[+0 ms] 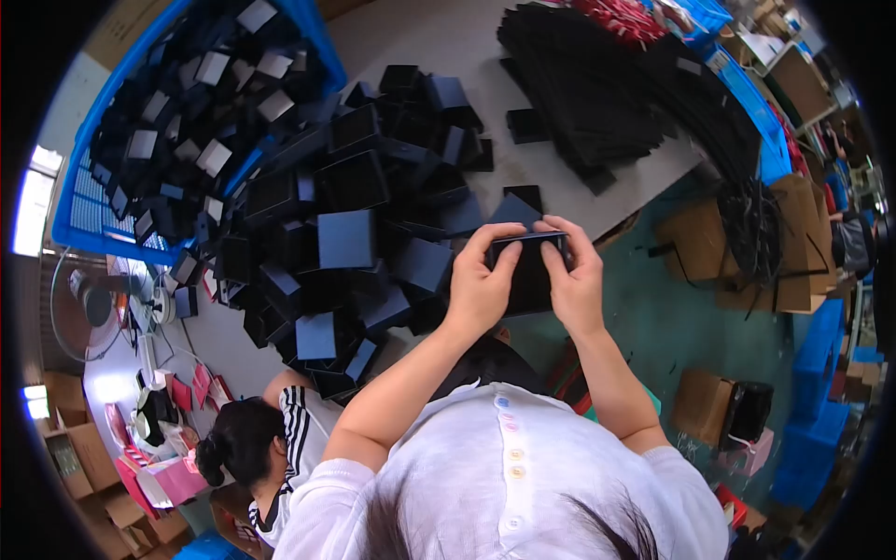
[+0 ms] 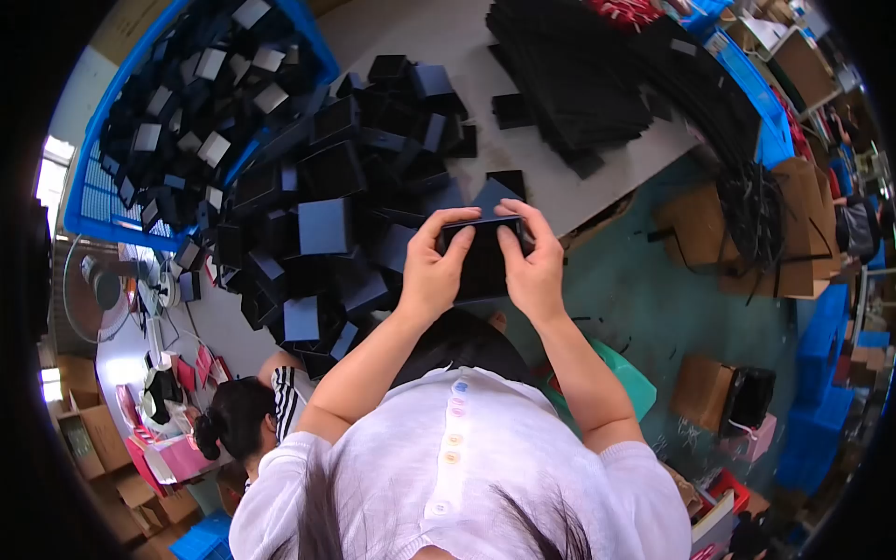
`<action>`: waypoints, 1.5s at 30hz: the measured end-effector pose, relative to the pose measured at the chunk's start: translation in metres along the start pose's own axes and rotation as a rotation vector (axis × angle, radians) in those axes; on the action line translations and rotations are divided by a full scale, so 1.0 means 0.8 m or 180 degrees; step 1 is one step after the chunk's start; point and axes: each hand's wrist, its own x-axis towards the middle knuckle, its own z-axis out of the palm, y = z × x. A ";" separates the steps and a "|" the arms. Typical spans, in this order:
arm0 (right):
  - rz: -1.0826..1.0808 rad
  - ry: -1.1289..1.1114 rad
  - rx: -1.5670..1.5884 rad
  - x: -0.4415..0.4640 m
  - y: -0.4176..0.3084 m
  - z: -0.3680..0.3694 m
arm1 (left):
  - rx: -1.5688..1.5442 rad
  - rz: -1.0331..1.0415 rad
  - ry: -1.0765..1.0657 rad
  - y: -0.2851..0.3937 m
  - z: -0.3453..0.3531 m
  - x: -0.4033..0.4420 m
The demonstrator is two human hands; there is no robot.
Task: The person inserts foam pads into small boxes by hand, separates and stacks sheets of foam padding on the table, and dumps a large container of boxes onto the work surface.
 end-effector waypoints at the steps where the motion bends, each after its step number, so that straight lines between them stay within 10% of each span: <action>1: 0.0035 -0.0116 0.0086 0.001 0.002 0.004 | 0.0040 -0.0143 0.0049 0.009 -0.004 -0.006; 5: 0.0895 -0.1200 0.1023 0.016 0.020 0.088 | 0.0274 -0.0496 0.0272 0.028 -0.133 -0.010; 17: 0.0938 0.0377 -0.1535 0.332 0.403 0.077 | 0.2061 0.0834 0.2416 0.035 -0.375 0.058; 23: 0.1414 0.0362 -0.1820 0.332 0.347 0.139 | 0.0981 -0.0773 0.4210 -0.127 -0.675 0.013; 25: 0.0239 0.0344 -0.2876 0.323 0.323 0.145 | 0.1066 -0.1370 0.4236 -0.175 -0.741 0.002; 32: -0.1460 0.1444 -0.1922 0.319 0.139 0.213 | 0.2986 -0.3124 0.3893 -0.230 -0.783 0.074; 36: -0.0401 0.0788 -0.0299 0.305 0.034 0.248 | 0.3082 -0.0761 0.4261 -0.275 -0.789 0.059; 39: -0.0270 0.0096 0.0556 0.294 0.002 0.257 | 0.1587 -0.0248 0.3798 -0.155 -0.705 0.052; 45: -0.0234 -0.0926 0.1093 0.254 -0.058 0.296 | 0.2045 0.1161 0.2237 0.029 -0.527 0.055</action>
